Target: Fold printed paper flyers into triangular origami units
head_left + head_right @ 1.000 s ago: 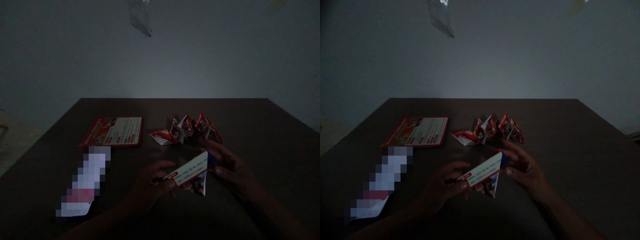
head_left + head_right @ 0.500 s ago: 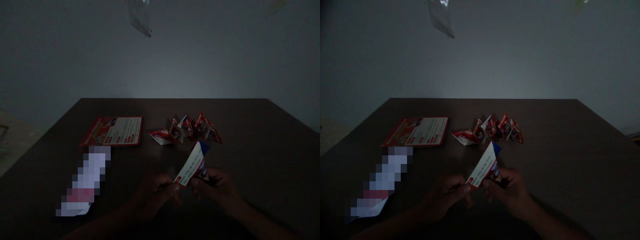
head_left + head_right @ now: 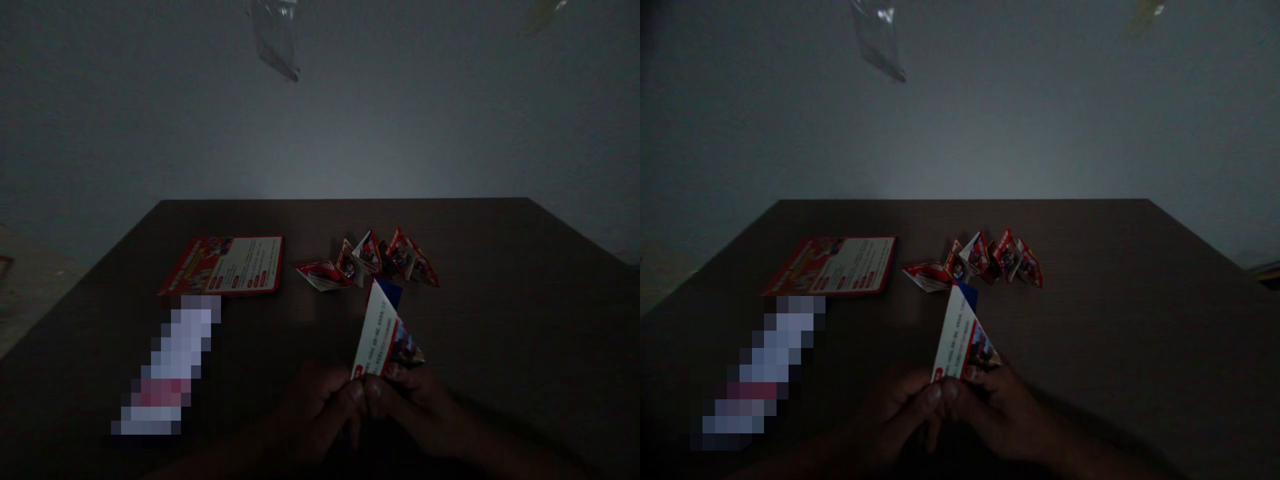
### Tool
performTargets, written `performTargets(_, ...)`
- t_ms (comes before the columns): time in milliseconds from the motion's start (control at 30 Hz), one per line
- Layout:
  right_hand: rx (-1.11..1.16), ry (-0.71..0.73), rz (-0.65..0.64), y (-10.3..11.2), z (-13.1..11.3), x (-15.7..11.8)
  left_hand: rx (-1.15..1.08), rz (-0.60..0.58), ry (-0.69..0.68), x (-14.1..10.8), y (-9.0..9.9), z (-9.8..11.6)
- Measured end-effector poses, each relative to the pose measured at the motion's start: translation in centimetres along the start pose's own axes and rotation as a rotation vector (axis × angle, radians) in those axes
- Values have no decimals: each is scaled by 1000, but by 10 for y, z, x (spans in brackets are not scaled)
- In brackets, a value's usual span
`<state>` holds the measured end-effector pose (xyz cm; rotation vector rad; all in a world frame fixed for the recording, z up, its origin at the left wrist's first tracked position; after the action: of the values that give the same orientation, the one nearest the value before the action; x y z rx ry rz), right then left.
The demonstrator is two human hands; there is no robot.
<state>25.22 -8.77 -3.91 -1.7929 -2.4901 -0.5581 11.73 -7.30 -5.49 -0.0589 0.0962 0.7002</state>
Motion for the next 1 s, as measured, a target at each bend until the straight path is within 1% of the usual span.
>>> performTargets(100,-93,71,13,1,-7,0,21,-37,-39,0,-3,7)
performTargets(300,-178,98,-10,3,-14,-2,73,-106,-106,1,-2,22)
performTargets(400,-191,71,-46,1,-13,-2,62,-136,-71,0,-3,18)
performTargets(467,-182,38,-65,0,-11,-2,52,-128,-56,-1,-4,11)
performTargets(533,-155,3,-108,-1,-9,-2,15,-73,-50,-1,-4,5)
performTargets(600,-153,-10,-164,-3,-8,-2,-36,31,-20,-1,-1,0)
performTargets(667,-197,19,-222,-5,-9,-1,-114,164,-15,0,5,0)
performTargets(733,-238,77,-264,-7,-12,0,-194,269,-30,2,10,2)
performTargets(800,-247,135,-303,-9,-14,0,-213,316,0,4,13,3)
performTargets(867,-227,164,-320,-9,-15,0,-229,358,48,5,16,2)
performTargets(933,-167,144,-333,-7,-12,-1,-301,389,100,6,18,-1)
performTargets(1000,-63,108,-321,-3,-7,-2,-409,395,152,7,18,-5)
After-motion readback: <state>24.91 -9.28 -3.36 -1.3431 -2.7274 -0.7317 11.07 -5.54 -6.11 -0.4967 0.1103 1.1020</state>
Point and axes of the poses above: each hand's wrist, its own x-axis towards the middle knuckle, its own y-axis out of the back of the hand, z = x × y, the point moved 4 cm from there along x, towards the middle knuckle, and after that the axes turned 5 degrees about -x, right-handed, at the moved point
